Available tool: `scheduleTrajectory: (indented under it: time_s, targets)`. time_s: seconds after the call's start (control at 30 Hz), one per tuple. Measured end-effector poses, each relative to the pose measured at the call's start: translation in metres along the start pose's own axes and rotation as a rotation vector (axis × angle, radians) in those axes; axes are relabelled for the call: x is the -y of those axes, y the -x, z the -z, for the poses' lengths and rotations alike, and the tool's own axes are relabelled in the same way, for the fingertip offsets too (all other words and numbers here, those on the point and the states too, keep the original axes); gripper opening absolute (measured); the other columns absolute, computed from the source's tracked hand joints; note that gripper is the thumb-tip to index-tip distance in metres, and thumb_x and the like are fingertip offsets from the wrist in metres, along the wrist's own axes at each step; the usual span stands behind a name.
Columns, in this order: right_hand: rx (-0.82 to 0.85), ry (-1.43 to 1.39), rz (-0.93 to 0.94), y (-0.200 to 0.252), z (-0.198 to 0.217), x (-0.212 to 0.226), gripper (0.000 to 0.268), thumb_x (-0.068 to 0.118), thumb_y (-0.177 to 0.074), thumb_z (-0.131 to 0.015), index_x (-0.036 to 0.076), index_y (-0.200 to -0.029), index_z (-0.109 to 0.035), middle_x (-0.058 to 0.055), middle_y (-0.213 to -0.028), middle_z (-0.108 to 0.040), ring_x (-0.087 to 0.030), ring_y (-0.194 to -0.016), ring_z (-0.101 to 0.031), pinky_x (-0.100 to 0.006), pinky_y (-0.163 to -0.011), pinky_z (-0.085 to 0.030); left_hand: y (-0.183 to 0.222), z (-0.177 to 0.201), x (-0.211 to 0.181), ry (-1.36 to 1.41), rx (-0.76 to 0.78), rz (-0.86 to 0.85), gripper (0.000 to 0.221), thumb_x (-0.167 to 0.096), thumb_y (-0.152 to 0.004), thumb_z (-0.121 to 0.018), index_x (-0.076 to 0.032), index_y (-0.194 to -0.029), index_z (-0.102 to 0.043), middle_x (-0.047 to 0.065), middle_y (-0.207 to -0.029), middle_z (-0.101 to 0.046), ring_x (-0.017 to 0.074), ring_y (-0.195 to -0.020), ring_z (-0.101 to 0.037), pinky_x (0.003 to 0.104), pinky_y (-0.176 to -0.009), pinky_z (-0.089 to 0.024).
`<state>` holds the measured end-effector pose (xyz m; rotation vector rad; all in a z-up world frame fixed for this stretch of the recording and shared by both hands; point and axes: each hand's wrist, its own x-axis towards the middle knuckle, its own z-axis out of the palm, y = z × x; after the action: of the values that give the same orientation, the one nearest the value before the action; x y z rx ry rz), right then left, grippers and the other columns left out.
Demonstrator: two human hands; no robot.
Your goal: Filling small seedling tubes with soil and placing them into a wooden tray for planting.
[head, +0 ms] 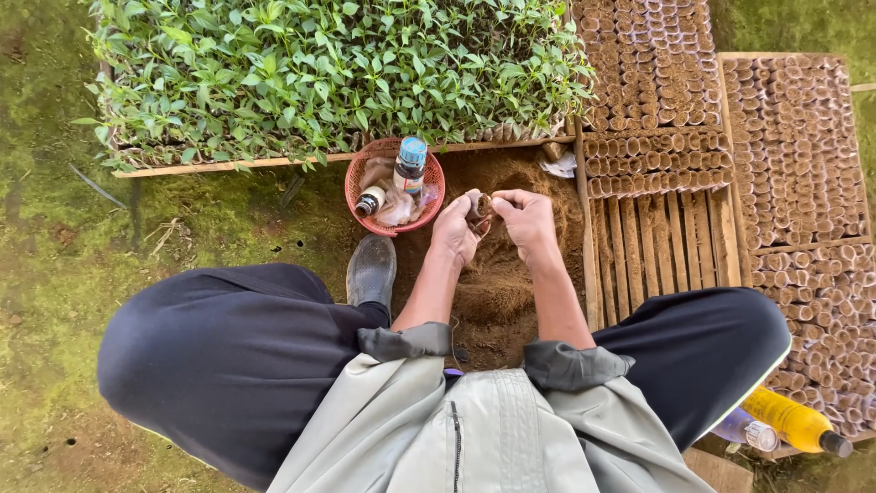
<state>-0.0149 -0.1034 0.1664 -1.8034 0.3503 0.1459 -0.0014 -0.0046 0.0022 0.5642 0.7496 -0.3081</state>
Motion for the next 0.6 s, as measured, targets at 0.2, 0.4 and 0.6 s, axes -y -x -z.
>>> scheduleTrajectory:
  time_s: [0.2,0.4,0.6]
  targets:
    - [-0.037,0.362,0.091,-0.010,-0.011,-0.020,0.023,0.013,-0.084,-0.070,0.023,-0.100,-0.084,-0.004,-0.090,-0.078,-0.019,-0.089,-0.075,-0.038,-0.077,-0.059,-0.008,0.000,0.006,0.117,0.018,0.010,0.018,-0.023,-0.102,-0.062,-0.018,-0.114,-0.073,0.012,-0.101,-0.078,0.0257,-0.081,-0.074,0.037,-0.072,-0.061]
    - [-0.117,0.375,0.127,-0.008,-0.006,-0.019,0.021,0.022,-0.085,-0.075,0.020,-0.105,-0.082,-0.003,-0.079,-0.076,-0.013,-0.078,-0.072,-0.035,-0.072,-0.058,-0.001,-0.002,0.002,0.187,0.015,0.054,0.020,-0.031,-0.104,-0.060,-0.019,-0.113,-0.074,0.012,-0.101,-0.075,0.0290,-0.085,-0.073,0.041,-0.074,-0.060]
    - [-0.113,0.086,0.036,-0.013,-0.016,-0.040,0.035,0.026,-0.094,-0.076,0.003,-0.121,-0.073,-0.010,-0.091,-0.076,-0.011,-0.067,-0.065,-0.033,-0.065,-0.059,0.003,-0.006,0.001,0.271,0.082,0.052,0.026,-0.033,-0.106,-0.057,-0.015,-0.115,-0.074,0.012,-0.098,-0.075,0.0288,-0.085,-0.074,0.041,-0.073,-0.060]
